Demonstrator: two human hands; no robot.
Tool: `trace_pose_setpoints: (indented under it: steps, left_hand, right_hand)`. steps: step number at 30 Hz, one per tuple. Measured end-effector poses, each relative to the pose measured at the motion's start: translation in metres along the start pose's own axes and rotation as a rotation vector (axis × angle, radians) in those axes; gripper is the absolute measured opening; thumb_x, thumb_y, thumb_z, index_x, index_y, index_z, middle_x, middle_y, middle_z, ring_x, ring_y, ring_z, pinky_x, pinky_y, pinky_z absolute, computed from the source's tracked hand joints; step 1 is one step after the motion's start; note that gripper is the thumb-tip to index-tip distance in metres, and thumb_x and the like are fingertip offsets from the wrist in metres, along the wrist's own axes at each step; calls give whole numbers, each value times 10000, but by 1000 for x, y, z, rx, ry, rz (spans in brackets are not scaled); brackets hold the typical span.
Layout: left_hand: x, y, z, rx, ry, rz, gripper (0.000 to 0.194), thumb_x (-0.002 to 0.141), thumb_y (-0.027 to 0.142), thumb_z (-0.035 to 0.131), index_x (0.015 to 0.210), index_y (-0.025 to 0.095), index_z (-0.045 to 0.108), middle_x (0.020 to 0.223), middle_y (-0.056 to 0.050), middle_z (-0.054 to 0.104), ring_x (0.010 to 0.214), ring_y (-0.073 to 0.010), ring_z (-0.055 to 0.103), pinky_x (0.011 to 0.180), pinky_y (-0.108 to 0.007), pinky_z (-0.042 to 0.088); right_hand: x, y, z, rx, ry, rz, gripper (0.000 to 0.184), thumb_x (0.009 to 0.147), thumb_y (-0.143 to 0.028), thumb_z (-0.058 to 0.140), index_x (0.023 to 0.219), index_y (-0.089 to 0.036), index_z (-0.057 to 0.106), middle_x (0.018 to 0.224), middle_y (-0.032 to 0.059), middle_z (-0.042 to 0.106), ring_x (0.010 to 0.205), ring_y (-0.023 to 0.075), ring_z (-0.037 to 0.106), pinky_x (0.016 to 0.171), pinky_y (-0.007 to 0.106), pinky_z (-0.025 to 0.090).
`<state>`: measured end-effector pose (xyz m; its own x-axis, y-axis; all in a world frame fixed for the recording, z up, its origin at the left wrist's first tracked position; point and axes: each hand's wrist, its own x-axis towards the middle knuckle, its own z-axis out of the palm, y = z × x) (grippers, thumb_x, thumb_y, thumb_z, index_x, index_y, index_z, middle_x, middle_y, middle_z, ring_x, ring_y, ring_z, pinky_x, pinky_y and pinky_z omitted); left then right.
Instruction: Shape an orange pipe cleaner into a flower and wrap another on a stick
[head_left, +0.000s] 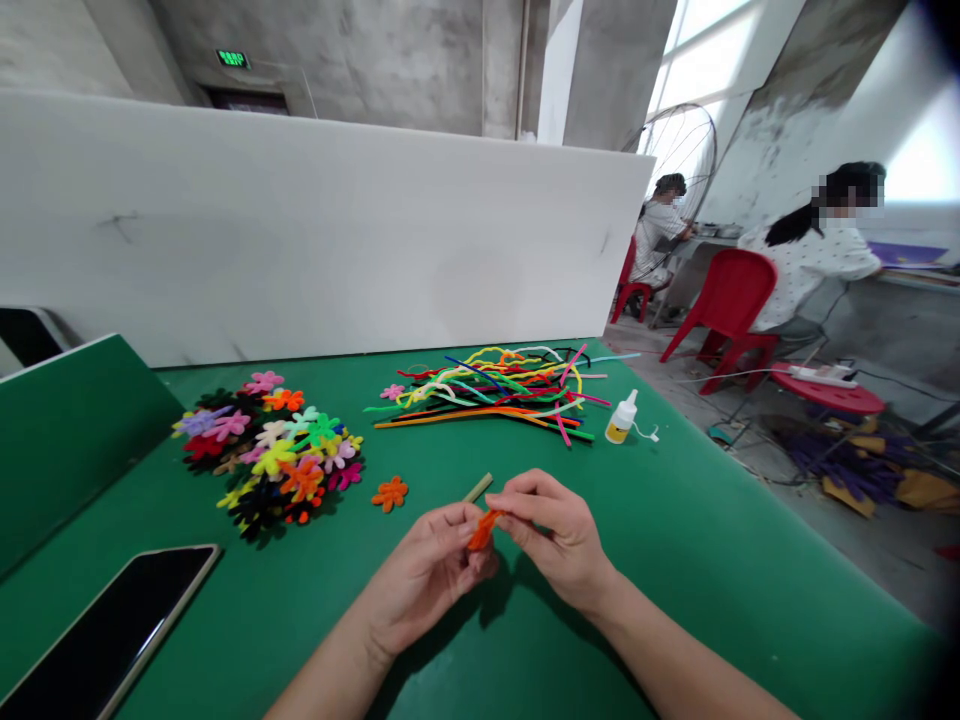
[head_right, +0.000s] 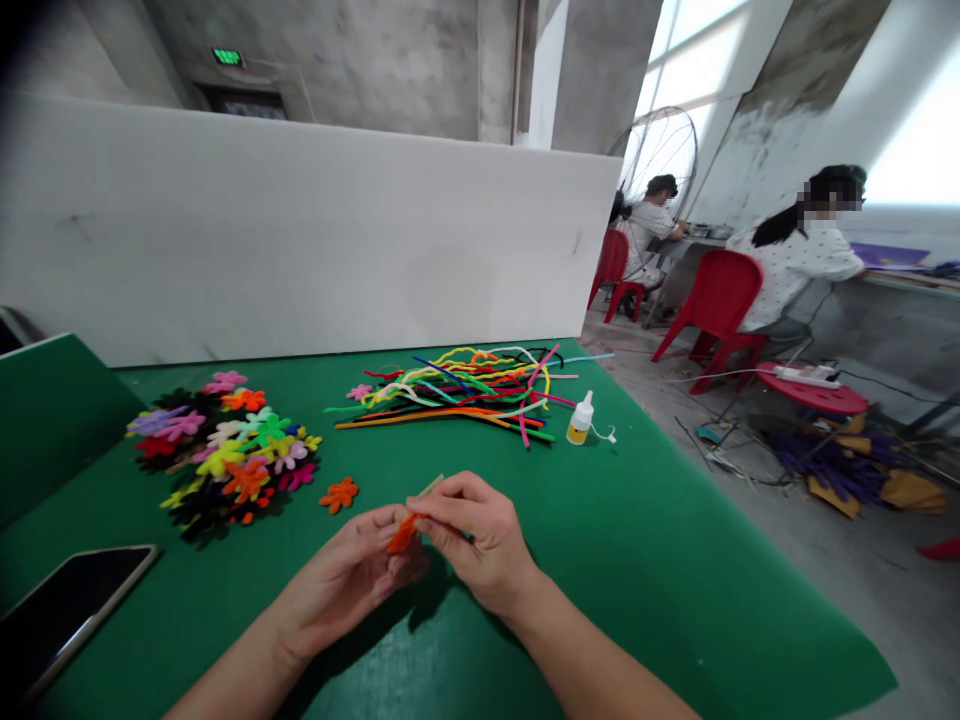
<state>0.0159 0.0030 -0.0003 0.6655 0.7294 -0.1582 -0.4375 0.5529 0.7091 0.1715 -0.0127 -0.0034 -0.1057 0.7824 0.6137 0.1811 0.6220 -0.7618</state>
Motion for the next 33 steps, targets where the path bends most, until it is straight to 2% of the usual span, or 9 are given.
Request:
trace_pose_setpoints:
  steps: [5, 9, 13, 17, 23, 28, 33]
  left_hand:
    - [-1, 0, -2, 65, -19, -13, 135, 741, 195, 562, 637, 110, 569, 508, 11, 486, 446, -62, 403, 521, -232, 308]
    - [-3, -1, -2, 77, -17, -35, 107, 732, 209, 578, 695, 109, 591, 506, 15, 481, 450, -68, 415, 533, -239, 310]
    - [-3, -3, -1, 59, -26, -36, 121, 734, 233, 591, 737, 112, 591, 487, 34, 454, 419, -46, 370, 519, -221, 308]
    - [-3, -2, 2, 23, -22, 12, 110, 761, 232, 569, 744, 125, 585, 460, 63, 428, 380, -19, 314, 581, -237, 362]
    - [-1, -1, 1, 24, 25, 47, 96, 736, 208, 600, 751, 113, 595, 558, 6, 521, 500, -57, 460, 501, -168, 349]
    - [-1, 0, 0, 52, 4, 42, 132, 712, 227, 626, 754, 103, 605, 553, -6, 550, 446, -48, 462, 422, -143, 323]
    - [-2, 0, -3, 53, -47, 37, 119, 707, 212, 625, 747, 101, 609, 572, -20, 585, 428, -53, 490, 412, -146, 336]
  right_hand:
    - [3, -3, -3, 47, -77, 41, 198, 775, -204, 566, 944, -266, 650, 793, 27, 616, 721, 142, 565, 646, 250, 456]
    - [4, -6, -4, 46, -138, 101, 137, 794, -233, 530, 846, -215, 655, 743, 30, 621, 679, 141, 559, 631, 254, 447]
    - [5, -7, -3, 40, -130, 108, 132, 801, -233, 510, 819, -198, 636, 743, 31, 613, 671, 138, 548, 623, 249, 436]
    - [3, -7, -1, 80, -88, 159, 105, 792, -218, 508, 831, -185, 600, 732, 22, 579, 659, 132, 520, 620, 246, 425]
    - [1, -7, 3, 173, -112, 247, 39, 737, -199, 567, 759, -172, 549, 724, 4, 542, 614, 110, 498, 571, 231, 424]
    - [0, -7, 4, 188, -118, 302, 56, 738, -182, 557, 697, -162, 524, 668, -2, 535, 580, 105, 492, 544, 235, 418]
    - [-2, -6, 5, 388, -211, 416, 107, 786, -248, 515, 735, -153, 511, 659, 5, 547, 576, 106, 528, 559, 252, 456]
